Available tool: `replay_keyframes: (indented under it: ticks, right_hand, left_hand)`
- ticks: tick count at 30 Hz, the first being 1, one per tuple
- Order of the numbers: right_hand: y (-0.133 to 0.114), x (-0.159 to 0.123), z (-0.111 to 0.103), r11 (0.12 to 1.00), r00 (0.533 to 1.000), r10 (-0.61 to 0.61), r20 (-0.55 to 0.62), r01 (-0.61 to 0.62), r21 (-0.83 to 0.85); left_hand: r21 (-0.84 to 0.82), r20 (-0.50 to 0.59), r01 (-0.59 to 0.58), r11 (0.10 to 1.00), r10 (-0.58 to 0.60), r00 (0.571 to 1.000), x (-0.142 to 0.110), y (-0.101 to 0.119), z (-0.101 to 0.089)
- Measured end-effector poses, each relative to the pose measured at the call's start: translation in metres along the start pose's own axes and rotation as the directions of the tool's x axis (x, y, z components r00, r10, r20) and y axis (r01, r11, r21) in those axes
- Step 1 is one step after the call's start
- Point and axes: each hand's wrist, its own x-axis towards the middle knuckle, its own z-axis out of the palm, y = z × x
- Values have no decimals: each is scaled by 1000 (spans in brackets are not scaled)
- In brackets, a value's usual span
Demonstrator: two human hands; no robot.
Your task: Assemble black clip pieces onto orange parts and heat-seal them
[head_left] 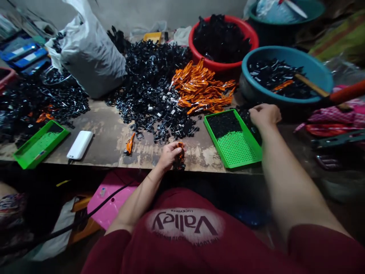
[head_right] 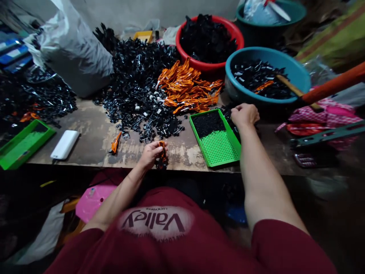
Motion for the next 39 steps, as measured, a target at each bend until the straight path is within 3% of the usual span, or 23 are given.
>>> replay_keyframes:
  ticks: [2, 3, 4, 5, 6, 8, 9, 11, 14, 19, 26, 31, 35, 39]
  right_hand:
    - [-12, -24, -6, 952, 1000, -8, 1, 8, 305]
    - [-22, -41, -7, 878, 997, -15, 75, -23, 477]
    - [-34, -61, -6, 771, 972, -97, 216, -64, 634]
    - [-46, -81, -2, 664, 904, -215, 369, -142, 734]
    - [-58, -101, 3, 576, 808, -323, 493, -246, 780]
    - [-79, -135, 15, 446, 659, -454, 599, -415, 793]
    - [-86, -148, 21, 399, 613, -492, 618, -472, 786]
    - [-95, -164, 30, 329, 570, -528, 629, -546, 770]
    - [-100, -172, 37, 287, 564, -524, 638, -588, 756]
    - [-105, -179, 37, 320, 590, -502, 633, -553, 769]
    - [-108, -188, 29, 354, 607, -514, 606, -494, 794]
    - [-110, -186, 21, 412, 605, -561, 566, -388, 824]
    - [-111, -190, 15, 443, 639, -566, 521, -297, 846]
    - [-107, -195, 8, 412, 631, -657, 412, -157, 898]
  left_hand:
    - [20, -3, -25, 999, 25, 1000, -1, -1, 2]
    - [29, 3, -30, 999, 30, 1000, -1, -1, 3]
    - [42, 13, -32, 999, 31, 999, -2, -1, 4]
    - [57, 24, -34, 998, 32, 999, -3, -1, 5]
    - [78, 35, -37, 996, 35, 999, -5, 0, 6]
    - [133, 52, -58, 989, 51, 997, -8, 0, 6]
    - [164, 56, -77, 983, 69, 996, -10, 1, 5]
    - [236, 47, -128, 963, 121, 992, -15, 1, 2]
    - [334, -6, -207, 920, 222, 975, -21, -1, -5]
    - [437, -45, -314, 843, 370, 928, -26, -3, -12]
    - [486, -22, -333, 808, 392, 920, -27, -4, -15]
    - [500, -41, -337, 798, 411, 911, -27, -5, -11]
    - [497, -20, -361, 789, 427, 904, -27, -4, -8]
    - [571, 66, -472, 672, 536, 842, -29, -4, -7]
